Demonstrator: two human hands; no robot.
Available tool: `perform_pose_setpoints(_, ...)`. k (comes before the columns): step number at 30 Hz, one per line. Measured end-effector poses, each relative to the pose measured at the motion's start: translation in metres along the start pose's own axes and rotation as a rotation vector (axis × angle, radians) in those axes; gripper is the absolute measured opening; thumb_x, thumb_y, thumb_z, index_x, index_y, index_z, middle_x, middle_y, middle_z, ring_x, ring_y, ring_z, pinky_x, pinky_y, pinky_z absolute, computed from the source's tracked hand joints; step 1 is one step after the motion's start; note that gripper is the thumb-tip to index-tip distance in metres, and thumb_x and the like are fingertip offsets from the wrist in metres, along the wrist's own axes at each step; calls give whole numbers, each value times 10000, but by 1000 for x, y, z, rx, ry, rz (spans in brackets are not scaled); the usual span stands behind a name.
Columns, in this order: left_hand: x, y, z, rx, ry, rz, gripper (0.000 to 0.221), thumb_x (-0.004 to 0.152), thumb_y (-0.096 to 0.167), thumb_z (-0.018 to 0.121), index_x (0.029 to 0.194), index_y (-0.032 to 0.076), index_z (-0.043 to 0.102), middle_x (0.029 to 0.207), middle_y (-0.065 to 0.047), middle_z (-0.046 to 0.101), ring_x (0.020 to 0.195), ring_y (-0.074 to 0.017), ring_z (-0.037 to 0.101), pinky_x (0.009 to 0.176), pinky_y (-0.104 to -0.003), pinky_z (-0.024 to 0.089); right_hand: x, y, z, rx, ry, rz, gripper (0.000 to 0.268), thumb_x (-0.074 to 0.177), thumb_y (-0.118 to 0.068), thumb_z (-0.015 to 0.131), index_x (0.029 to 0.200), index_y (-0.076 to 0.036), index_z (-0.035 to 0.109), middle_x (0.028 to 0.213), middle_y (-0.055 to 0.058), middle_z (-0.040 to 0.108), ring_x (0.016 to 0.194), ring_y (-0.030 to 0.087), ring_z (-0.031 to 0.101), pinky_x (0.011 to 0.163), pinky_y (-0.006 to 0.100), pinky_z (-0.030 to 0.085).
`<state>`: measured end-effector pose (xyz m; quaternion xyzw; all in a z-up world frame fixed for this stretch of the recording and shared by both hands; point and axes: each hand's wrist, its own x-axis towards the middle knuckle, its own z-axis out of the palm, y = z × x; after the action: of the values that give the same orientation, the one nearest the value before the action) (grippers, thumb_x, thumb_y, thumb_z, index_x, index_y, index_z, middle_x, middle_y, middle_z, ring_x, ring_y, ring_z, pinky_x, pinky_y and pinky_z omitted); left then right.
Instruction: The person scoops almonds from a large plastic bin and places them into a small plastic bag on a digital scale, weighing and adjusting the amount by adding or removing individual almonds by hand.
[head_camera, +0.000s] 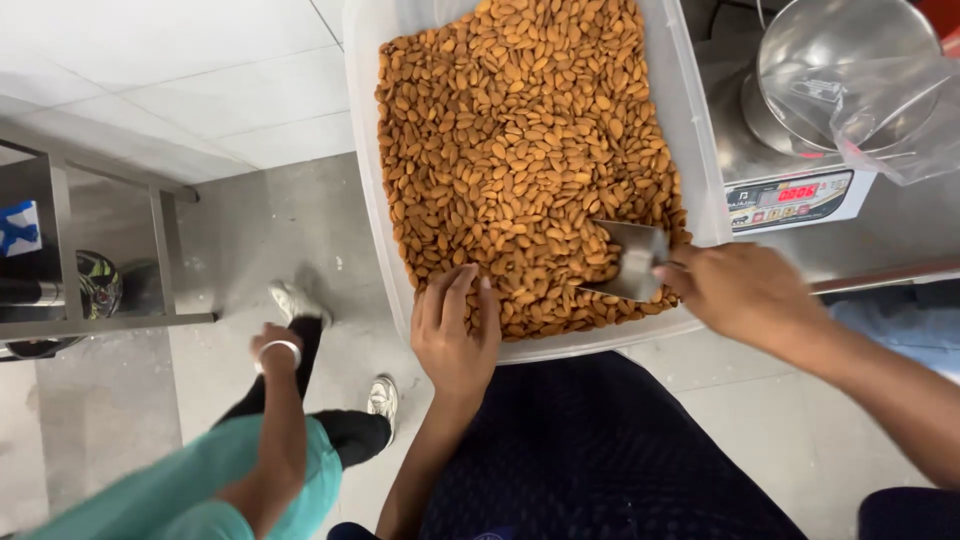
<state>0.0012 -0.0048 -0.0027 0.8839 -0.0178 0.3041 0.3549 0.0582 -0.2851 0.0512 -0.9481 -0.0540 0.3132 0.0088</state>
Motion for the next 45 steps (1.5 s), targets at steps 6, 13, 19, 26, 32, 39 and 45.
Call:
perform_pose_setpoints(6, 4, 4, -4, 29, -31, -13, 211, 917, 56, 752, 1117, 32, 694, 1082, -121, 715, 961, -321, 689, 825, -422, 549, 20, -17, 49, 128, 133, 12, 452, 1009, -507, 457, 1129, -135, 684, 759, 201, 729, 789, 414, 715, 756, 534, 552)
perform_pose_setpoints(13, -3, 1, -1, 74, -11, -41, 179, 927, 90, 763, 1090, 33, 714, 1084, -146, 724, 959, -327, 704, 835, -414, 561, 2, 0, 54, 187, 262, -51, 432, 992, -499, 499, 1019, -119, 703, 723, 187, 719, 729, 412, 702, 687, 543, 541)
perform_pose_setpoints(19, -6, 0, 1, 128, 15, -43, 163, 956, 99, 764, 1085, 13, 717, 1094, -148, 724, 974, -320, 714, 838, -408, 573, -3, 8, 62, 257, 423, -166, 397, 992, -459, 530, 948, -103, 702, 721, 165, 718, 669, 390, 695, 616, 525, 536)
perform_pose_setpoints(26, -7, 6, 10, 224, 81, -158, 159, 987, 86, 775, 1118, 5, 735, 1066, -131, 718, 877, -220, 716, 732, -338, 567, -22, 23, 47, 468, 510, -253, 331, 986, -405, 590, 981, -105, 731, 702, 156, 704, 630, 380, 676, 582, 509, 514)
perform_pose_setpoints(32, -11, 6, 12, 287, 97, -199, 170, 974, 101, 792, 1113, 10, 754, 1041, -118, 718, 835, -206, 704, 720, -330, 559, -24, 46, 50, 557, 435, -171, 319, 985, -424, 603, 1043, -135, 727, 585, 147, 647, 576, 380, 653, 569, 498, 493)
perform_pose_setpoints(39, -8, 12, 11, 335, 38, -217, 197, 959, 170, 799, 1066, 10, 762, 1048, -120, 734, 768, -247, 724, 624, -339, 554, -26, 57, 51, 656, 437, -167, 272, 974, -368, 632, 1120, -139, 646, 530, 127, 610, 501, 358, 634, 518, 473, 454)
perform_pose_setpoints(45, -6, 15, 11, 359, -25, -254, 211, 948, 189, 798, 1055, 10, 770, 1041, -118, 740, 673, -239, 724, 593, -339, 539, -24, 60, 59, 690, 490, -195, 269, 971, -361, 663, 1120, -138, 648, 560, 130, 633, 512, 347, 642, 519, 449, 465)
